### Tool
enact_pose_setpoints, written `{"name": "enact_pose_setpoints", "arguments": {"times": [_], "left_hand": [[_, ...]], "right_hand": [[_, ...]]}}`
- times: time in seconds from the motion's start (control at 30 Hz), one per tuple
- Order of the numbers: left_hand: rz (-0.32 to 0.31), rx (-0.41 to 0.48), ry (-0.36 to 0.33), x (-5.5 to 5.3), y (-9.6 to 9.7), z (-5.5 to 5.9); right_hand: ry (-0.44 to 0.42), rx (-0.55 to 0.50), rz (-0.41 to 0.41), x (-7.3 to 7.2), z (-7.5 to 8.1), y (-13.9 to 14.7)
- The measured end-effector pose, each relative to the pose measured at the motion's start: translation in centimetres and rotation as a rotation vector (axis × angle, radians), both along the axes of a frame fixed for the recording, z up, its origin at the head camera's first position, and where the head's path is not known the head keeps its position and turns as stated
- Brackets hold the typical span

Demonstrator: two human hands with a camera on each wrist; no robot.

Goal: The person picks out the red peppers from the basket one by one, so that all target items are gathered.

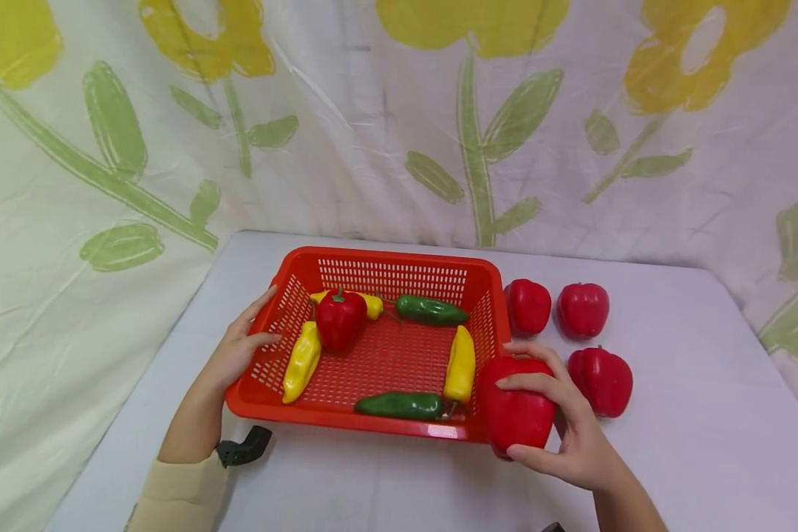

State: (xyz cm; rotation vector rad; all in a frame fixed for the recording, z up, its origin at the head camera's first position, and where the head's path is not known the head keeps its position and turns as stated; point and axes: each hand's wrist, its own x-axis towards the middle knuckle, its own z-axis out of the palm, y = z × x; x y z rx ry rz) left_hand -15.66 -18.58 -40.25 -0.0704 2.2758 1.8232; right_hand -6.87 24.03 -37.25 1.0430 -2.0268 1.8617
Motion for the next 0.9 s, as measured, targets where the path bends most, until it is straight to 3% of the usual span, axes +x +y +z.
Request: {"name": "enact_pose_setpoints", "arguments": {"times": [0.5,0.73,0.9], "left_hand": [[0.006,0.001,-0.007,0.1,-0.1,0.1],[0.002,0.006,-0.002,0.1,0.0,0.1],[0.001,0.016,-0.002,0.1,0.0,0.0]], "right_hand": [[-0.079,-0.085,-0.127,2.4,-1.6,2.0],[-0.183,-0.081,-0.198,3.5,-2.6,2.7],[-0.313,0.011,-0.31,4.3,-2.4,2.8]]}}
